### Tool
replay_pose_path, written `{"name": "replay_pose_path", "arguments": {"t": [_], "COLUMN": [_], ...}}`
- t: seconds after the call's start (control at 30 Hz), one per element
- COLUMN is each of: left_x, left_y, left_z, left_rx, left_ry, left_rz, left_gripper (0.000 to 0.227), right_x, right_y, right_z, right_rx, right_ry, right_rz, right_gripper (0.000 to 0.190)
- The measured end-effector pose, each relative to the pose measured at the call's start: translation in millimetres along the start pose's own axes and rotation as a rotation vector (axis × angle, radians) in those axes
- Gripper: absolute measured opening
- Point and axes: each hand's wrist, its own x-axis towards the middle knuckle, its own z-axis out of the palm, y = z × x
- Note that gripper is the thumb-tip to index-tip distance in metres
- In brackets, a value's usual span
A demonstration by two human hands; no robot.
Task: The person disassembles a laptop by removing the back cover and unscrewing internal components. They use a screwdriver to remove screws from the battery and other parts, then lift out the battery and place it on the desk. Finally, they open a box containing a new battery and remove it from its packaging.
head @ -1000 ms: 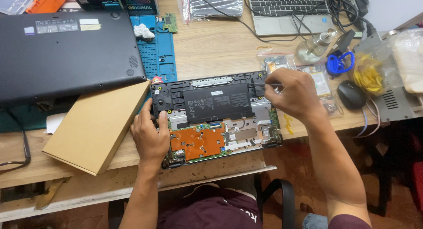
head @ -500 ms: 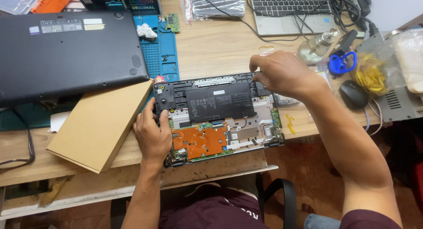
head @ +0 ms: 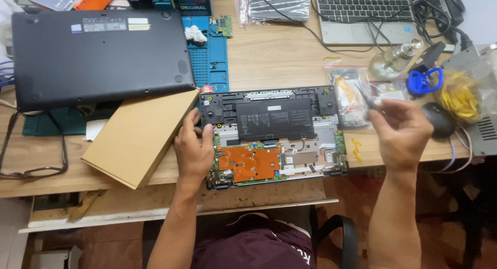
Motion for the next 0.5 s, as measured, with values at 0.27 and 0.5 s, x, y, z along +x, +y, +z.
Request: {"name": "replay_pose_path", "arguments": {"t": [0.27, 0.5], "left_x": [13.3, 26.5], "left_y": [3.5, 12.0], "left_z": [-8.7, -11.0], "left_rx": [0.007, 0.125], "left_ry": [-0.147, -0.219], "left_rz": [-0.139, -0.199], "left_gripper": [0.054, 0.048], "right_x": [-72.6, -116.5], "right_y": [54.2, 4.2], "right_z": [-5.3, 8.2], "right_rx": [-0.598, -0.654], "right_ry": [-0.130, -0.109], "right_rz": [0.087, 0.356], "right_gripper": [0.024, 0.040]}}
